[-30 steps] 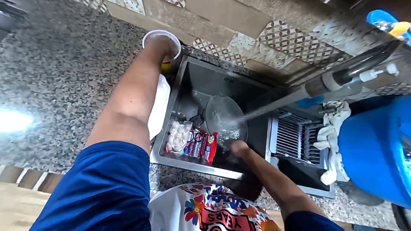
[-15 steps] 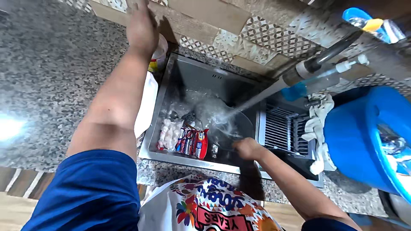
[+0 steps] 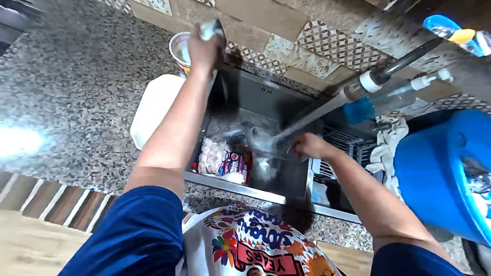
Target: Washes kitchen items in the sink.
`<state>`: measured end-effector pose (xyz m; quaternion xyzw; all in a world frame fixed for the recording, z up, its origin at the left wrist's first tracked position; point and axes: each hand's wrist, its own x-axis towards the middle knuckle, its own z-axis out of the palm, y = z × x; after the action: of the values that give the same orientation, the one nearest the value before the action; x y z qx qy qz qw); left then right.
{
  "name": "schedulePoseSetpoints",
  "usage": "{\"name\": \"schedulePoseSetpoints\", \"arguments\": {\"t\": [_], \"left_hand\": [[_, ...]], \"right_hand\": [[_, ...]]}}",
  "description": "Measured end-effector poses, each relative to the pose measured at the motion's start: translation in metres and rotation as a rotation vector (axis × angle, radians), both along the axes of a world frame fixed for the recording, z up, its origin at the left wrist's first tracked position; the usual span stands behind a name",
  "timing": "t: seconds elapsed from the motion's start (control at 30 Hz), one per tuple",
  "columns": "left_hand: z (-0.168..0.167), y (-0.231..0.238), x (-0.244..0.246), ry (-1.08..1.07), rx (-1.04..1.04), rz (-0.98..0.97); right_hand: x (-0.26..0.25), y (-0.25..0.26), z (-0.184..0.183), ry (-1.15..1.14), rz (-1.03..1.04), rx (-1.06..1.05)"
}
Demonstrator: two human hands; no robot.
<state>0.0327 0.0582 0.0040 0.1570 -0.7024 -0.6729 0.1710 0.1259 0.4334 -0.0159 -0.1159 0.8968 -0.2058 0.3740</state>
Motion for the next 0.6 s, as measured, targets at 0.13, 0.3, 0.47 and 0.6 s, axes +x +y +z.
{"name": "schedulePoseSetpoints", "arguments": {"t": [0.13, 0.3, 0.47, 0.6], "left_hand": [[-0.038, 0.073, 0.043, -0.109, 0.26, -0.207], [-0.072, 0.186, 0.117, 0.061, -0.129, -0.606], [-0.099, 0.237, 0.133, 0.474, -0.504, -0.811], [-0.106, 0.218, 0.077, 0.131, -0.311, -0.637]], "right_hand": [[-0.011, -0.005, 0.006, -0.086, -0.577, -0.39], [-0.01, -0.014, -0.014, 0.042, -1.06, -0.591], [0.006, 0.0, -0.024, 0.066, -1.062, -0.672], [0.012, 0.001, -0.032, 0.026, -1.022, -0.669]]}}
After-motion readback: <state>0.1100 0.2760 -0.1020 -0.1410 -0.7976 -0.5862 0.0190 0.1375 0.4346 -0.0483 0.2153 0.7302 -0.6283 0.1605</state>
